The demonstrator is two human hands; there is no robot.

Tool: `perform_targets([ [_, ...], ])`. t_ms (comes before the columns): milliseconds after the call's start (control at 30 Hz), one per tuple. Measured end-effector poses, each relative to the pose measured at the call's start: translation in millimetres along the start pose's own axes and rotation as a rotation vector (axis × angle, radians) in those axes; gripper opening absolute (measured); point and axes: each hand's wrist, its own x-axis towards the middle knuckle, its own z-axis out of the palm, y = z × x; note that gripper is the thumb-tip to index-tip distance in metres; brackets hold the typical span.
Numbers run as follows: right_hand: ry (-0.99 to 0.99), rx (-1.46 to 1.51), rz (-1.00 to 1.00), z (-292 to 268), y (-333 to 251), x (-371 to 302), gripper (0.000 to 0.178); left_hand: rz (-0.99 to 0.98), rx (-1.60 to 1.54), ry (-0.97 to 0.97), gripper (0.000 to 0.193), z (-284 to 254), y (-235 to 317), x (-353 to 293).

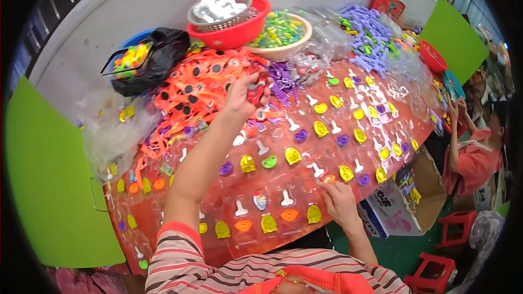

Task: Assembling small plastic toy components into a blister pack or mold on a workbench.

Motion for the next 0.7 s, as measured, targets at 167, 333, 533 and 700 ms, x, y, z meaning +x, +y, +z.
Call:
perform_targets([
  [167,-0.014,0.042,0.087,-15,36,-13,0.016,0.117,0.074,-0.089,0.025,68,-27,112],
  [333,0.025,0.014,0.168,-29,71,-17,0.016,0.463,1.013,0.199,0.017,96,-70,220],
  [533,-0.019,-0.010,0.272,-38,101,-27,0.018,0.545,1.967,0.131,0.036,64,-121,293],
  [700,-0.047,0.034,0.291,-37,106,-20,0.018,0.498,1.903,-0.113,0.031,34,-103,325],
])
